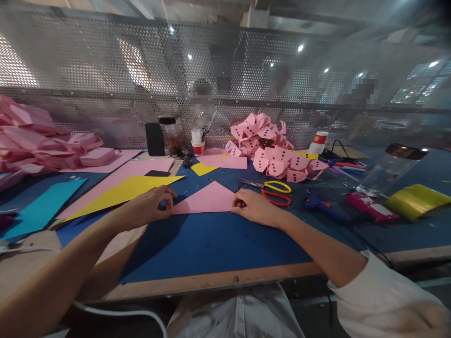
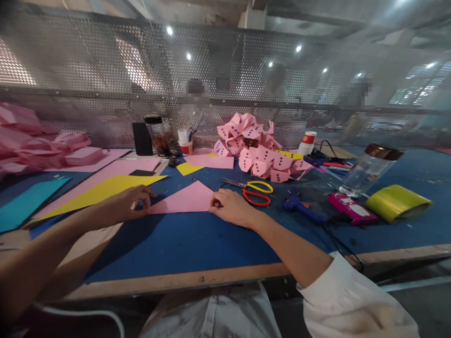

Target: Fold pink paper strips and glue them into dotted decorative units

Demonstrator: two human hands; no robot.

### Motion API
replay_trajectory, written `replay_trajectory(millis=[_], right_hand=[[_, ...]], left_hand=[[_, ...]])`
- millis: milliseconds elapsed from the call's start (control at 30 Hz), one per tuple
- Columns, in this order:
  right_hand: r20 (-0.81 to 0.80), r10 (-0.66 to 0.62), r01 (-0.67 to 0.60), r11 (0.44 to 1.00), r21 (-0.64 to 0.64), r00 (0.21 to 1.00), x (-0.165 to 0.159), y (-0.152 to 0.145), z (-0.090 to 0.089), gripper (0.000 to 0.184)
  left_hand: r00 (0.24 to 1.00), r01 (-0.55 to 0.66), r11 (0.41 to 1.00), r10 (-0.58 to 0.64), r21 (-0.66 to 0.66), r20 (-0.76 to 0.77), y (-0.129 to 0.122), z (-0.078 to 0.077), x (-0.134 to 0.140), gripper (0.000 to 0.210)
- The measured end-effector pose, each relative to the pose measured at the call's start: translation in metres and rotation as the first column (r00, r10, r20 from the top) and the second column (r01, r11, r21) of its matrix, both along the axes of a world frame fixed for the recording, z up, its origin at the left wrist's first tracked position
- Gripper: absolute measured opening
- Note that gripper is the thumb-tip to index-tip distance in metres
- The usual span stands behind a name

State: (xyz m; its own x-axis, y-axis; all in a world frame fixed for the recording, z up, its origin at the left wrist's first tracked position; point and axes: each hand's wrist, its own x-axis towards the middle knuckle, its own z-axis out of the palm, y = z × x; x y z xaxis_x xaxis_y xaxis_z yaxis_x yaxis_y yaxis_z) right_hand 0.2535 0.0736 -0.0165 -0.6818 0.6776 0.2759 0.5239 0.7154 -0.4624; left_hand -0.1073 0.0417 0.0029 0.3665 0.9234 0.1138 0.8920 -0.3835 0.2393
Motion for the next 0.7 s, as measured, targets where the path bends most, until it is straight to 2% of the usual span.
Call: replay_trajectory(millis=[367,567,700], right_hand=[[0.001,0.003,-0.003,1.0,-0.008,1.0,0.0004,-0.0011,0.0018,0.006],[0.012,-0.008,0.008,1.0,-0.019,1.0,-0.0002,-0.0025,0.0035,0.007],[0.014,-0.01,0.01,1.0,-0.015,1.0,-0.0004,-0.0022,0.0025,0.008]], left_hand=[[0.999,0.012,1.0,-0.013,-0.021,-0.042,-0.0024,0.0053,0.0016,0.021],[1.0,0.025,1.0,-0.025,-0.018,0.014,-0.0007,0.004,-0.0014,0.017],[0.999,0.04,0.998,-0.04,-0.057,-0.002,-0.0009,0.0041,-0.0041,0.018]])
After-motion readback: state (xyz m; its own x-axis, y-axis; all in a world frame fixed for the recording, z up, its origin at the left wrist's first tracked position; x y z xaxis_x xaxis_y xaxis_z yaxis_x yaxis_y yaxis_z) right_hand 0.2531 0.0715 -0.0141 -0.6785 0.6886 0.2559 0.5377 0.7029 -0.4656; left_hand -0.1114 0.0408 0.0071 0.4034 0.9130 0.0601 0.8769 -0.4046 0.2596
